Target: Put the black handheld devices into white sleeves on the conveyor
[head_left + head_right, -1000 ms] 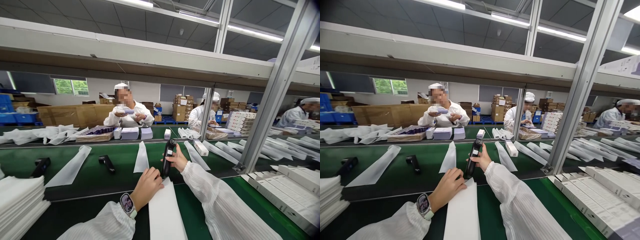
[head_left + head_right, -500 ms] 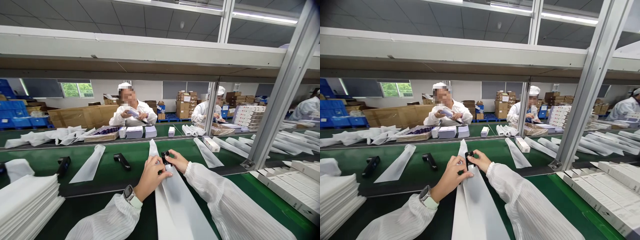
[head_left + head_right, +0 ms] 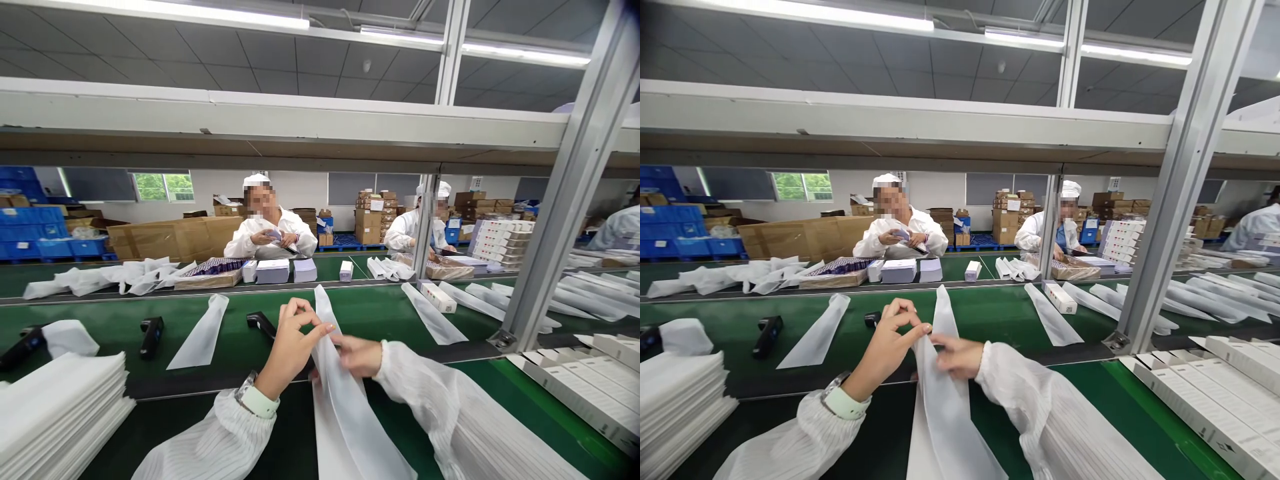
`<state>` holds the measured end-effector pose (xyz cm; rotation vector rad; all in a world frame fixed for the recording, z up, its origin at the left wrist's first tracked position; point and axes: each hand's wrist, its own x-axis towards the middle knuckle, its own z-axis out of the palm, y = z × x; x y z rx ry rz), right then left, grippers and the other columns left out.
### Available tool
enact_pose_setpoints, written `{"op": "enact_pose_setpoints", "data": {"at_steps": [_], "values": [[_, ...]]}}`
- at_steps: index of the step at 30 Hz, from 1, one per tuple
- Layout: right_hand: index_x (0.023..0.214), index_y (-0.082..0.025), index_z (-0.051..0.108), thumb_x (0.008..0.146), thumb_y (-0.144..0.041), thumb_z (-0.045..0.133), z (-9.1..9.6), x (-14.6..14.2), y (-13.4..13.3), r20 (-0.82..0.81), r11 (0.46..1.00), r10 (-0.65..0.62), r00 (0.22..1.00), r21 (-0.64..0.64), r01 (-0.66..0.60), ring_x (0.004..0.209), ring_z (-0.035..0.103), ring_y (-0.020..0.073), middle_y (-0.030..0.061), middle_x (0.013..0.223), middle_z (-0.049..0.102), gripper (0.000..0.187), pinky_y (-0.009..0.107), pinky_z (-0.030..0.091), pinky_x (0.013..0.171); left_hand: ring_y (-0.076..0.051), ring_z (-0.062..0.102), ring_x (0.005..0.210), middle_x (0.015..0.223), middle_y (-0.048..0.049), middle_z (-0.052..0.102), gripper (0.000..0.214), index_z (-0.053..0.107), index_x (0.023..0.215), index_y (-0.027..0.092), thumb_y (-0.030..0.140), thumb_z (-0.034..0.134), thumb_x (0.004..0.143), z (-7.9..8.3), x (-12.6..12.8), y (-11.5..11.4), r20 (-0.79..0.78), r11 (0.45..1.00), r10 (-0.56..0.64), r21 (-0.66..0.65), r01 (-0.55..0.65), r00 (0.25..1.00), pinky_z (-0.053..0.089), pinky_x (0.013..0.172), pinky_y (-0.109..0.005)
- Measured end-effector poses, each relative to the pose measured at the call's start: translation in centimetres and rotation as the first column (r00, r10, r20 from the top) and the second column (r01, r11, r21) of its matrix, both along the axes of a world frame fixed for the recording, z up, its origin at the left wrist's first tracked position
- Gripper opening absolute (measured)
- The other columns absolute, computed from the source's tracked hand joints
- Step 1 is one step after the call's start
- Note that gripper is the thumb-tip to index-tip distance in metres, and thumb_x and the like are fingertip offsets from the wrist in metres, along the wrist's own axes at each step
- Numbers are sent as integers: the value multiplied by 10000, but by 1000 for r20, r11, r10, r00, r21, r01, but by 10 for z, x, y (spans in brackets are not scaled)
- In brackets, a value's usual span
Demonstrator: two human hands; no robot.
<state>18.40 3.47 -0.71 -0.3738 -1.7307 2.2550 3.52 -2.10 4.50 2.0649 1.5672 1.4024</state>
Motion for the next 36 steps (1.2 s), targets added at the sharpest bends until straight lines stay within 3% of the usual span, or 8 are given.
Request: {"op": "enact_pose_setpoints", "data": {"at_steps": [5, 7, 11, 13, 21, 27, 30, 36], "values": [[861, -101, 531, 534, -275, 695, 0, 0, 17, -107, 945, -313, 944, 61, 320, 573, 588, 172, 54, 705, 612, 406, 340, 461, 598, -178, 406, 939, 984, -16, 431, 213, 500, 932, 264, 390, 445, 770, -19, 0, 10, 173, 993, 100, 38, -108, 980, 331, 821, -320], [847, -118, 506, 557, -310, 660, 8, 18, 46, -234, 697, -692, 683, 28, 716, 611, 588, 178, 47, 726, 605, 380, 333, 468, 609, -175, 423, 918, 961, -29, 443, 235, 477, 962, 248, 387, 401, 789, -32, 2, 12, 143, 998, 43, -53, -35, 989, 346, 809, -310], [1043, -141, 407, 581, -286, 592, 16, 70, 107, -261, -100, -965, -20, 298, 949, 878, 550, 190, 76, 1000, 555, 519, 278, 453, 716, -196, 441, 930, 933, -34, 459, 321, 458, 1042, 260, 414, 422, 762, -54, 7, 10, -25, 876, -280, -417, 244, 960, 362, 804, -330], [1091, -129, 382, 604, -286, 541, 6, 88, 123, -232, -203, -968, -94, 507, 838, 904, 538, 197, 90, 1033, 538, 536, 283, 446, 729, -223, 423, 978, 986, -43, 451, 401, 427, 1089, 265, 438, 458, 729, -60, 9, 9, -79, 797, -375, -536, 278, 924, 364, 805, -351], [1180, -203, 386, 630, -299, 546, -38, 72, 113, -121, -102, -993, 6, 863, 495, 1112, 361, 309, 133, 1144, 449, 580, 478, 273, 866, -186, 477, 861, 916, -39, 478, 261, 529, 802, 173, 396, 526, 665, -62, 6, 14, -227, 811, -379, -548, 204, 897, 405, 684, -272], [1246, -285, 307, 780, -398, 405, -18, -9, 82, -50, 46, -759, 649, 991, 130, 1058, 407, 211, 76, 1144, 451, 490, 348, 306, 864, -111, 490, 625, 674, 10, 522, 157, 557, 683, 145, 301, 551, 672, -72, 11, 19, -231, 861, -346, -463, 210, 910, 356, 523, -195], [1204, -328, 370, 729, -498, 451, -31, -52, 68, 109, 166, -633, 766, 986, -3, 1045, 410, 234, 63, 1132, 466, 511, 384, 304, 847, -95, 487, 555, 597, 21, 538, 139, 579, 661, 136, 273, 561, 680, -72, 11, 19, -271, 883, -351, -415, 221, 896, 325, 469, -182], [827, -257, 609, 668, -347, 569, -58, -68, 84, -56, 364, -708, 704, 825, 432, 911, 502, 213, 26, 855, 594, 187, 371, 330, 837, -146, 511, 754, 722, -14, 608, 148, 607, 681, 162, 220, 503, 769, -67, 13, 11, -430, 934, -335, -272, 233, 839, 359, 707, -263]]}}
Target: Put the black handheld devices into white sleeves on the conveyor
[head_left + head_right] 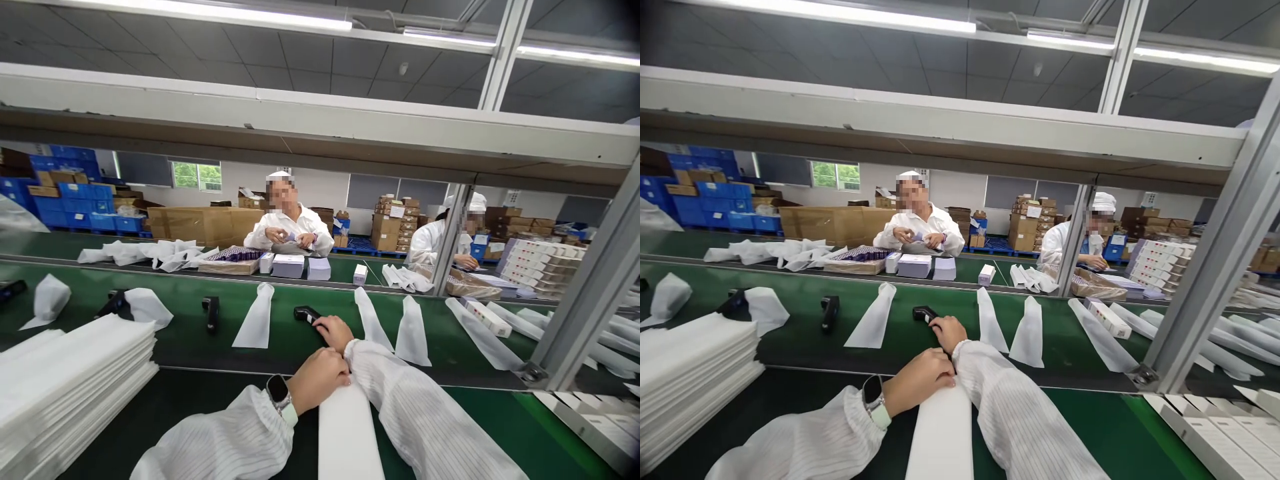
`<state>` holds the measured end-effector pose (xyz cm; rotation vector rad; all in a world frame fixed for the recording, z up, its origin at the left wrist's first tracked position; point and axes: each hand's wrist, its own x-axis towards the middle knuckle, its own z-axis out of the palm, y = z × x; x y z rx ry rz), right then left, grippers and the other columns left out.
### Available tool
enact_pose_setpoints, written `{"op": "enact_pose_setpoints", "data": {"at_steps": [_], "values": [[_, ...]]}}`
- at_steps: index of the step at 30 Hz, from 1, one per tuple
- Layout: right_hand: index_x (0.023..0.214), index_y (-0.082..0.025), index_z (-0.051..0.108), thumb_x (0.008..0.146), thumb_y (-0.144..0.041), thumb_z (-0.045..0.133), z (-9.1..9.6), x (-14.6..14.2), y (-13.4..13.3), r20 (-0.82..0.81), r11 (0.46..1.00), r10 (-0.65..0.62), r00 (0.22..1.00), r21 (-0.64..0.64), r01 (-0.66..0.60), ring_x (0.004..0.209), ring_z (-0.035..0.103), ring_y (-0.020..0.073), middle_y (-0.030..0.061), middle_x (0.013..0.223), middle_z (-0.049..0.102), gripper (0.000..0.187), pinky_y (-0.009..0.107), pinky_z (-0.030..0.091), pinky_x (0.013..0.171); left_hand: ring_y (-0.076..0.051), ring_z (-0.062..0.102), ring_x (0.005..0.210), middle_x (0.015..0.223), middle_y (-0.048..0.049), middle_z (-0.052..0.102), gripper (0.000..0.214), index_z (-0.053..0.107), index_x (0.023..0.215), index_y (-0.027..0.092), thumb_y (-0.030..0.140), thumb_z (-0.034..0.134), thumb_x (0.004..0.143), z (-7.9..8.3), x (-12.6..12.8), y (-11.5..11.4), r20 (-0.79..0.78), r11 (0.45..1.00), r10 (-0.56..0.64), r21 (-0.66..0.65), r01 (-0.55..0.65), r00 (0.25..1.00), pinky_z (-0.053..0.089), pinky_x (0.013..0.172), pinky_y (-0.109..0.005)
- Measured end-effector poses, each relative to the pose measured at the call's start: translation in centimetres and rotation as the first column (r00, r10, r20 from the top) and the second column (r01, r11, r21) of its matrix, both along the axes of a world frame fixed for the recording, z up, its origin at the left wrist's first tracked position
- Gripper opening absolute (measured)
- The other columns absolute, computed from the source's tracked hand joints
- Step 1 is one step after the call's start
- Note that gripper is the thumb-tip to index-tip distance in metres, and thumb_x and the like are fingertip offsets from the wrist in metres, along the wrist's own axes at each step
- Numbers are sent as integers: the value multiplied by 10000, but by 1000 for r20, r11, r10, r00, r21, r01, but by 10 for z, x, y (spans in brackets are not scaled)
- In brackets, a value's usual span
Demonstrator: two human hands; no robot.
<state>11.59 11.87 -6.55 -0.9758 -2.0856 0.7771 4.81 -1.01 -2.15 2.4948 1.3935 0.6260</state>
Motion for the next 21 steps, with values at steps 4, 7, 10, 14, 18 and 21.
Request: {"op": "enact_pose_setpoints", "data": {"at_steps": [4, 7, 10, 14, 18, 21], "values": [[1127, -214, 403, 767, -343, 410, 8, 20, 13, -209, 989, -122, 970, -114, 99, 778, 577, 192, 52, 840, 600, 383, 362, 441, 675, -153, 489, 740, 719, -17, 595, 200, 575, 733, 167, 200, 405, 834, -4, 2, -5, -109, 985, -18, 168, 37, 994, 344, 711, -300], [1212, -258, 205, 699, -302, 514, 31, 44, 10, -548, 965, -106, 830, -257, -47, 792, 599, 193, 42, 900, 598, 601, 342, 470, 616, -133, 482, 679, 714, -7, 579, 175, 534, 776, 153, 172, 376, 847, -10, 3, -5, -179, 947, 14, 318, 44, 984, 357, 660, -279], [1163, -333, 211, 520, -211, 682, 57, 73, -1, -793, 918, -128, 595, -321, -232, 748, 613, 203, -13, 869, 603, 807, 348, 484, 599, -138, 485, 734, 790, -20, 577, 156, 529, 755, 146, 188, 404, 839, -13, 2, -6, -164, 928, 23, 370, 40, 986, 360, 677, -277], [1122, -304, 262, 504, -273, 717, 78, 96, -22, -729, 917, -236, 642, -386, -101, 631, 602, 186, -38, 700, 580, 768, 349, 502, 511, -183, 440, 876, 926, -53, 534, 230, 563, 709, 163, 290, 416, 831, -9, 0, -7, -143, 914, 69, 406, -6, 987, 332, 700, -304], [1059, -292, 285, 532, -308, 702, 79, 88, -41, -710, 934, -189, 678, -342, -98, 564, 566, 146, -57, 648, 524, 673, 297, 499, 432, -168, 411, 736, 720, -36, 528, 320, 585, 714, 190, 350, 344, 851, -6, -1, -8, -175, 950, 52, 312, 5, 983, 293, 637, -310], [1054, -293, 267, 578, -328, 670, 74, 73, -51, -714, 937, -142, 686, -320, -139, 539, 550, 129, -59, 643, 502, 626, 272, 495, 412, -170, 392, 726, 691, -33, 539, 331, 588, 711, 200, 379, 345, 845, -6, -1, -8, -131, 967, 23, 255, 11, 991, 276, 643, -317]]}}
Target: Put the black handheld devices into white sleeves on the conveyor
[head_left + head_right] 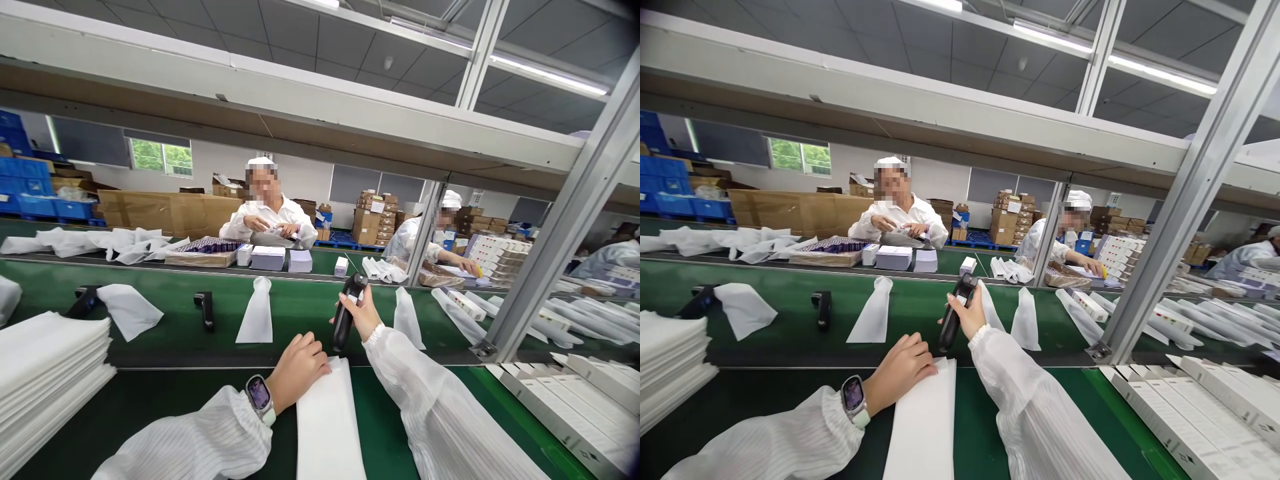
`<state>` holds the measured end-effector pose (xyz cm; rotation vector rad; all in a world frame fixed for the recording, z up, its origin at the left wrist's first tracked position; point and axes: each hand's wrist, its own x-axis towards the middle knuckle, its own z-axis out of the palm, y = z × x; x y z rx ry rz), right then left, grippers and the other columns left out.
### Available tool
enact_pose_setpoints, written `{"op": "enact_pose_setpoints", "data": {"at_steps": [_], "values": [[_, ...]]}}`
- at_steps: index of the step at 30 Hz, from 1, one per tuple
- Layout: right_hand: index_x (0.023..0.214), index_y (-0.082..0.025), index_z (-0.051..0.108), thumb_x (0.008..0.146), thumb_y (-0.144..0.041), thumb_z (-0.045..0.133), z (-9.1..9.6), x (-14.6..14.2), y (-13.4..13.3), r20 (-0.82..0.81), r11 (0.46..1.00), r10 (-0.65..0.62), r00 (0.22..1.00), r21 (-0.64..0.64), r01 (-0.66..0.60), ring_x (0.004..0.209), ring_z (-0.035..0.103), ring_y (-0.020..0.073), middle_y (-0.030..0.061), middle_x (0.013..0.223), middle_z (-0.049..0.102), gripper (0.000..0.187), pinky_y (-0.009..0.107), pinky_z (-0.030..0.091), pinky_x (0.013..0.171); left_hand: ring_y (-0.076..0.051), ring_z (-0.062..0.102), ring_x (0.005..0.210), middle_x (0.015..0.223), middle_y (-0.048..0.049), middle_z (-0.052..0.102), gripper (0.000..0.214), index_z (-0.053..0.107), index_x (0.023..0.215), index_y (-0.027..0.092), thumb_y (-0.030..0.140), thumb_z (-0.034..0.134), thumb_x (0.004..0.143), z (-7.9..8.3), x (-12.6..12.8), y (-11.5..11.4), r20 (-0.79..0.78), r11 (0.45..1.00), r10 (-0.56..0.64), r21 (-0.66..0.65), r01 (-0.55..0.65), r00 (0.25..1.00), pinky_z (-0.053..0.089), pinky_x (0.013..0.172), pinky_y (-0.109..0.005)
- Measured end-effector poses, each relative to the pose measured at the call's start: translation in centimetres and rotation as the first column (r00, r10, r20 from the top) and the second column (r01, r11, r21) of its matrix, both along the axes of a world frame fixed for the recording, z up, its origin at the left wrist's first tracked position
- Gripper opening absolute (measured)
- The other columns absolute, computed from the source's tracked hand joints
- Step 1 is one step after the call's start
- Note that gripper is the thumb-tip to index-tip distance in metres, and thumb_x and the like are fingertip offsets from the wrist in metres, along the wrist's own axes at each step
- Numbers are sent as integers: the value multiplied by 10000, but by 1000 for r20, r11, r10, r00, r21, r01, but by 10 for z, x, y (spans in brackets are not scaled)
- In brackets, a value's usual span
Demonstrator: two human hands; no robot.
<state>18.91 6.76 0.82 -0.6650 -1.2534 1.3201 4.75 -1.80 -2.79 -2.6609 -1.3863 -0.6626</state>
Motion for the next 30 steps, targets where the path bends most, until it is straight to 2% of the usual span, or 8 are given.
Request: {"op": "enact_pose_setpoints", "data": {"at_steps": [7, 12, 14, 18, 21, 25, 28, 30], "values": [[1100, -281, 253, 629, -366, 620, -19, -15, -8, 96, 999, 8, 995, 49, -13, 540, 534, 129, -44, 663, 485, 604, 294, 505, 427, -179, 405, 726, 671, -39, 570, 320, 559, 640, 183, 413, 412, 808, -2, 0, 1, 52, 999, 37, -10, -36, 998, 290, 654, -324], [1042, -263, 285, 666, -451, 552, -22, -14, -6, 139, 999, 52, 989, -6, -52, 457, 526, 135, -51, 603, 502, 499, 295, 466, 395, -175, 419, 729, 650, -18, 563, 286, 540, 612, 186, 420, 484, 765, 4, 2, 0, 121, 998, 68, -21, -66, 990, 304, 662, -313], [961, -241, 346, 656, -468, 556, -21, -13, -4, 175, 998, 65, 982, -13, -64, 433, 512, 129, -59, 555, 495, 434, 278, 445, 397, -168, 420, 723, 634, -4, 556, 280, 527, 596, 189, 431, 517, 737, 11, 3, -1, 165, 996, 79, -56, -71, 983, 309, 664, -303], [704, -187, 431, 557, -425, 663, -19, -13, -5, 311, 996, 37, 950, 71, -62, 409, 438, 78, -61, 487, 483, 363, 193, 343, 387, -156, 424, 714, 619, 13, 529, 290, 513, 569, 193, 453, 550, 694, 31, 3, -4, 274, 988, 115, -131, -81, 955, 326, 655, -282], [546, -150, 457, 615, -515, 576, -16, -14, -10, 410, 985, 151, 899, 18, -174, 412, 405, 63, -34, 467, 484, 389, 185, 307, 398, -151, 440, 719, 649, 14, 507, 286, 513, 562, 191, 451, 568, 669, 49, 1, -9, 349, 978, 160, -184, -100, 923, 345, 644, -265], [445, -123, 537, 713, -643, 286, -8, -11, -17, 432, 910, 402, 807, -95, -402, 557, 516, 111, 43, 550, 564, 637, 233, 395, 539, -140, 451, 703, 644, 23, 492, 257, 527, 559, 194, 422, 562, 672, 67, -1, -16, 377, 971, 144, -233, -57, 915, 355, 646, -253], [432, -130, 555, 656, -710, 248, 0, -6, -19, 327, 815, 569, 754, -103, -570, 749, 561, 170, 80, 703, 615, 694, 299, 416, 698, -138, 454, 696, 632, 24, 481, 255, 530, 558, 192, 410, 536, 690, 76, -3, -20, 421, 970, 143, -240, -42, 896, 356, 600, -234], [513, -130, 597, 633, -733, 228, 5, -3, -21, 266, 768, 633, 727, -104, -632, 883, 540, 200, 102, 885, 612, 717, 327, 398, 769, -138, 458, 694, 639, 22, 477, 257, 535, 566, 190, 409, 524, 698, 82, -5, -22, 474, 972, 176, -223, -76, 863, 358, 584, -230]]}}
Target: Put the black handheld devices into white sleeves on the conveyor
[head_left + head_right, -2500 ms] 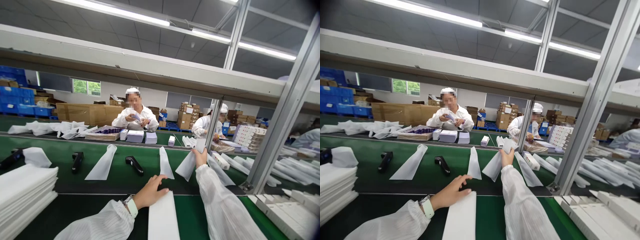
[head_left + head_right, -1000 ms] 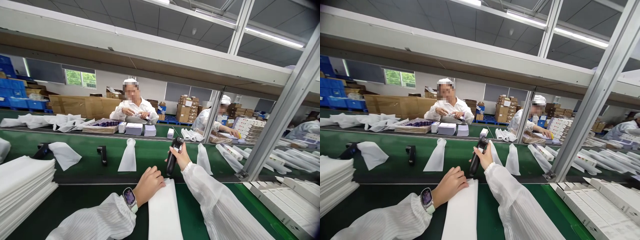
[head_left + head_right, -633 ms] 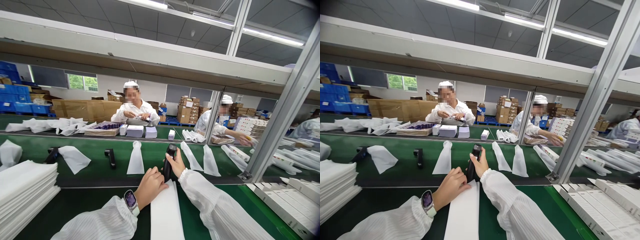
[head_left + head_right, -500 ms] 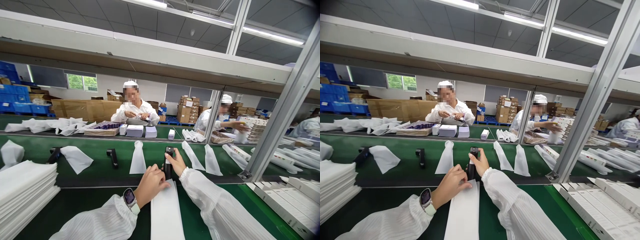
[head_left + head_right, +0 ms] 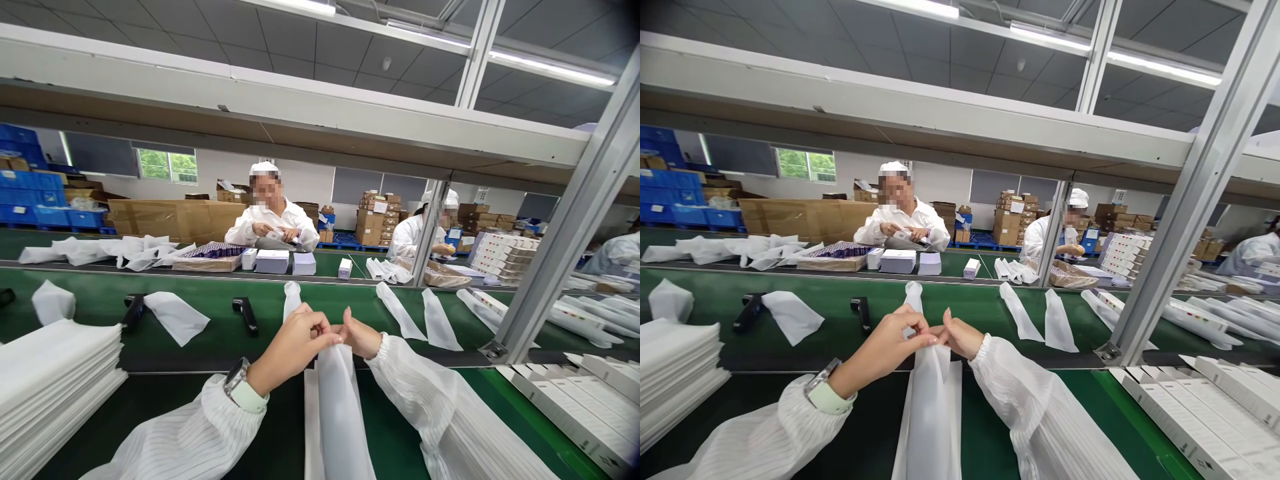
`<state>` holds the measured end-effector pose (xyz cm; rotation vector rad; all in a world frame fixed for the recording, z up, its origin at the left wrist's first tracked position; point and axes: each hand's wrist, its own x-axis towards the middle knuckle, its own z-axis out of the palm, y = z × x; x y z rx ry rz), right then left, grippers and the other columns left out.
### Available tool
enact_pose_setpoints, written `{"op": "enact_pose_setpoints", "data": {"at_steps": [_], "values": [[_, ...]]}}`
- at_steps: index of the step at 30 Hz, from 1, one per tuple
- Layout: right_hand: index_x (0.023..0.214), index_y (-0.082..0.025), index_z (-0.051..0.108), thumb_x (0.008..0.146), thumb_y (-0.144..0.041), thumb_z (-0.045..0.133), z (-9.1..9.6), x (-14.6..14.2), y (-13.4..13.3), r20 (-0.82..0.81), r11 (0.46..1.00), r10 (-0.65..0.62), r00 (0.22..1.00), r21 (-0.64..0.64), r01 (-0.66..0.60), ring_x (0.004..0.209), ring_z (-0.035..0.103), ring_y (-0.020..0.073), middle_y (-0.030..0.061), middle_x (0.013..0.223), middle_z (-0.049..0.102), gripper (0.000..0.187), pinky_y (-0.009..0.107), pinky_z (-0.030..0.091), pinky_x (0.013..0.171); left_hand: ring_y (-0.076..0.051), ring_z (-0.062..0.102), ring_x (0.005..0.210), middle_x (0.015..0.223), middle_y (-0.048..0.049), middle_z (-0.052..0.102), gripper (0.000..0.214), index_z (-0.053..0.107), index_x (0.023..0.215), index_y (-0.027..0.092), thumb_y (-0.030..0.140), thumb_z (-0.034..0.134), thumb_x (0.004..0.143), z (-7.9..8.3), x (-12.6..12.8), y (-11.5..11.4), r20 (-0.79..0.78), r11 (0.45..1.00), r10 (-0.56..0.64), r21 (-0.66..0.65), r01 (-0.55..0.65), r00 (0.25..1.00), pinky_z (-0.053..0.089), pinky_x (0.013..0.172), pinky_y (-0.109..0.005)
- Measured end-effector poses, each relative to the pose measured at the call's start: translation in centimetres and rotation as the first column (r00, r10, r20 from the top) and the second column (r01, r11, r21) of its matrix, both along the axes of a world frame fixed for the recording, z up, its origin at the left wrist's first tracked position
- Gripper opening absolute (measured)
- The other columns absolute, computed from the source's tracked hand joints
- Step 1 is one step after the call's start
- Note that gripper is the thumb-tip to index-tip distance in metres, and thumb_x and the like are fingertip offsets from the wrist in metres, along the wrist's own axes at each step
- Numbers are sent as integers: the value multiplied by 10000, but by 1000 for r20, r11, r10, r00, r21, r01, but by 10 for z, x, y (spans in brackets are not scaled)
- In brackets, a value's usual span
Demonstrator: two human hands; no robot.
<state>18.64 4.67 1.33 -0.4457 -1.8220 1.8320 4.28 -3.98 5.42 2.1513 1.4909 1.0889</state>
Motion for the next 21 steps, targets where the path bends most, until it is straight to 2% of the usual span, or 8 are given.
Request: {"op": "enact_pose_setpoints", "data": {"at_steps": [4, 8, 10, 12, 14, 17, 19, 21], "values": [[1110, -241, 481, 621, -689, 390, -1, -2, -16, -153, 992, 42, 987, -114, -60, 989, 506, 202, 83, 1086, 538, 670, 355, 391, 786, -130, 468, 694, 669, 19, 481, 243, 539, 603, 192, 404, 510, 716, 8, -6, -2, 157, 984, 108, 121, -128, 982, 375, 615, -235], [1221, -202, 339, 501, -342, 729, -12, -18, -40, -51, 945, 261, 964, -190, -266, 739, 601, 233, 70, 806, 622, 831, 380, 445, 651, -136, 478, 753, 775, 9, 509, 212, 531, 707, 204, 413, 509, 725, 3, -11, 5, 325, 935, 200, 218, -279, 924, 380, 680, -248], [1199, -170, 363, 550, -272, 697, -10, -21, -37, -62, 974, 123, 990, -185, -132, 637, 602, 220, 46, 710, 618, 737, 389, 456, 617, -139, 472, 813, 911, -9, 513, 215, 495, 875, 218, 398, 451, 768, -7, -12, 13, 420, 898, 240, 246, -365, 875, 374, 707, -253], [1179, -162, 373, 579, -283, 654, -3, -15, -17, -192, 958, -278, 941, -129, 256, 636, 594, 203, 33, 710, 607, 674, 382, 461, 643, -140, 468, 846, 963, -23, 505, 228, 455, 944, 213, 375, 365, 811, -20, -11, 21, 415, 918, 221, 219, -332, 882, 371, 728, -255], [1149, -143, 382, 592, -303, 612, 4, 2, 18, -335, 683, -705, 625, -84, 725, 735, 580, 195, 52, 808, 597, 624, 356, 451, 714, -147, 464, 870, 933, -23, 514, 229, 477, 892, 203, 360, 327, 821, -36, -9, 26, 242, 987, 116, 83, -139, 963, 363, 766, -258], [1167, -137, 311, 598, -297, 558, 0, 37, 75, -402, 52, -914, 62, 35, 998, 954, 504, 207, 109, 1090, 493, 641, 338, 397, 823, -182, 460, 897, 885, -29, 533, 239, 524, 826, 187, 394, 427, 755, -59, -4, 27, -7, 978, -79, -193, 76, 997, 361, 783, -275], [1171, -116, 277, 617, -294, 501, -12, 56, 101, -274, -37, -961, 30, 238, 971, 982, 480, 233, 137, 1111, 464, 624, 357, 391, 814, -203, 476, 861, 838, -37, 544, 286, 551, 802, 173, 433, 492, 698, -71, -1, 27, -45, 959, -117, -266, 101, 992, 383, 741, -288], [1133, -86, 318, 642, -283, 436, -29, 68, 116, -151, 97, -974, 170, 403, 910, 876, 531, 242, 142, 989, 522, 543, 352, 427, 720, -212, 485, 846, 822, -42, 547, 331, 569, 794, 167, 469, 510, 671, -79, 1, 28, -55, 949, -133, -295, 111, 990, 393, 725, -296]]}}
